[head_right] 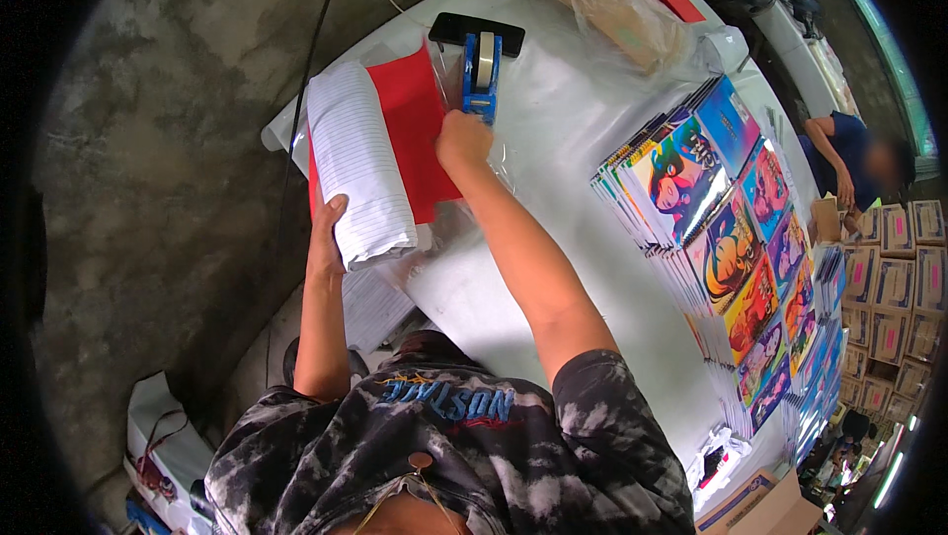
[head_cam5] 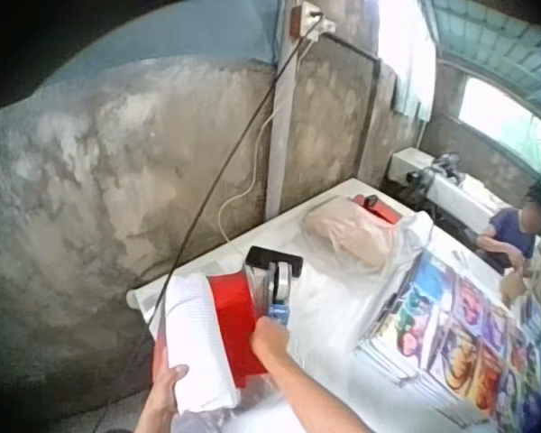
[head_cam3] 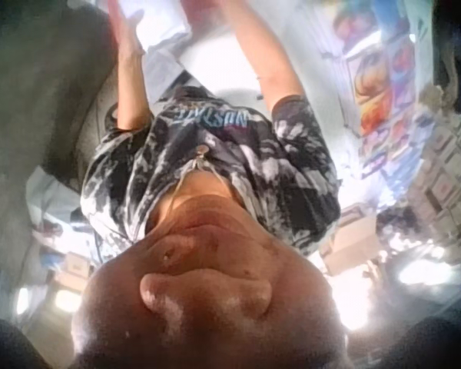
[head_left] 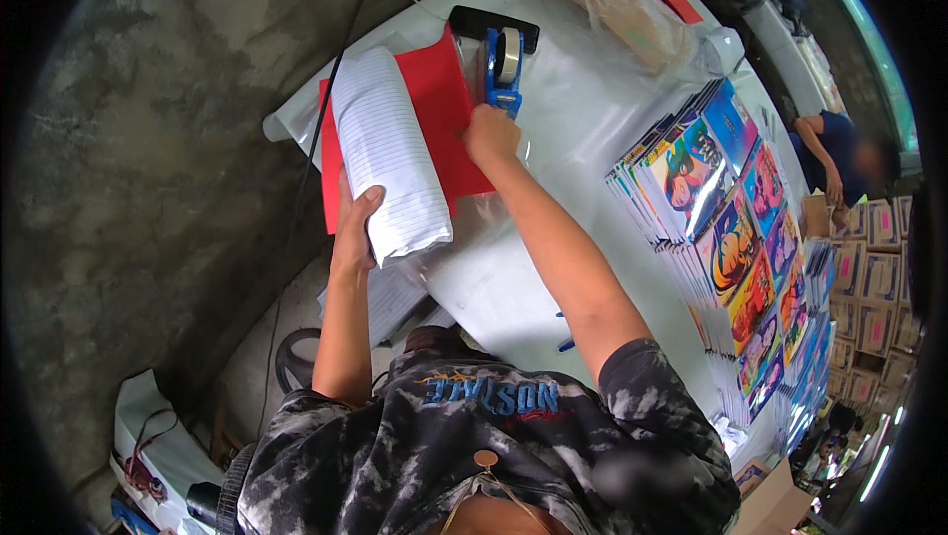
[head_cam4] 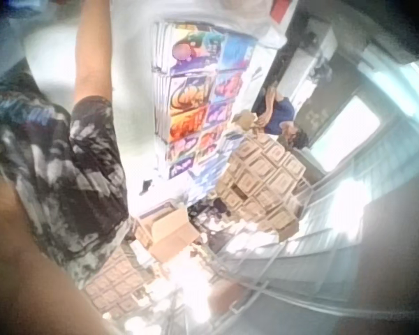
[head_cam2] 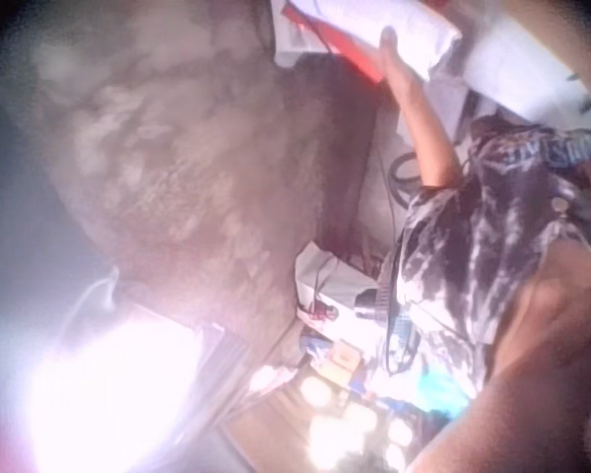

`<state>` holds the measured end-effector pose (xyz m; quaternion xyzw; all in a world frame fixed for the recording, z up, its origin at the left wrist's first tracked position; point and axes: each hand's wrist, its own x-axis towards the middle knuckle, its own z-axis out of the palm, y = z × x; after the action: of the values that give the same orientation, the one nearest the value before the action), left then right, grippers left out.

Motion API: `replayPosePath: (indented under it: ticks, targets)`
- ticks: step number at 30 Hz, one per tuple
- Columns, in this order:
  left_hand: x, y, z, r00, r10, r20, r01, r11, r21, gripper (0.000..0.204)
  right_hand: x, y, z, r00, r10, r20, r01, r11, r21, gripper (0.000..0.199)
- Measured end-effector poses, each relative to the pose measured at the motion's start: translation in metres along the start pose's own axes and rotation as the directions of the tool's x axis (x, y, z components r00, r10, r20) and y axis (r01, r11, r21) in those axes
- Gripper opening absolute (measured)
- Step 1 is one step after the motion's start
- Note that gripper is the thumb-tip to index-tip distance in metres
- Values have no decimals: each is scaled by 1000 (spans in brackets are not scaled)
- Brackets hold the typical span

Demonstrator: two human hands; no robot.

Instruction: The person staples the spiral binding of notebooks using a handheld stapler, then places each notebook into a clear plastic bag and seals it with tape. The person repeats this process for several notebooks on a white table.

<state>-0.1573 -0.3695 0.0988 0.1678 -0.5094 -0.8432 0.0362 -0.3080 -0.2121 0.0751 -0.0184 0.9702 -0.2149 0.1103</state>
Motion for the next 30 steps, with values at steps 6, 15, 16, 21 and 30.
replayPosePath:
  ticks: [6, 15, 16, 21, 30]
  targets:
    - [-1, -3, -13, 995, 53, -81, -47, 996, 77, 81, 2, 1, -3, 993, 47, -107, -31, 988, 149, 22]
    - [28, -23, 0, 996, 19, -85, 3, 966, 257, 100, 81, 33, -77, 867, 163, -471, 269, 641, 718, 21]
    - [33, -27, 6, 997, 55, -53, -38, 959, 282, 101, 91, 33, -78, 904, 241, -353, 175, 546, 819, 20]
    - [44, -26, 31, 999, -9, -36, 21, 939, 343, 101, 140, 52, -66, 942, 272, 196, -210, 23, 977, 13]
    - [51, -36, 26, 999, 35, 24, -40, 956, 290, 106, 132, 75, -72, 880, 143, 453, -475, 255, 842, 30]
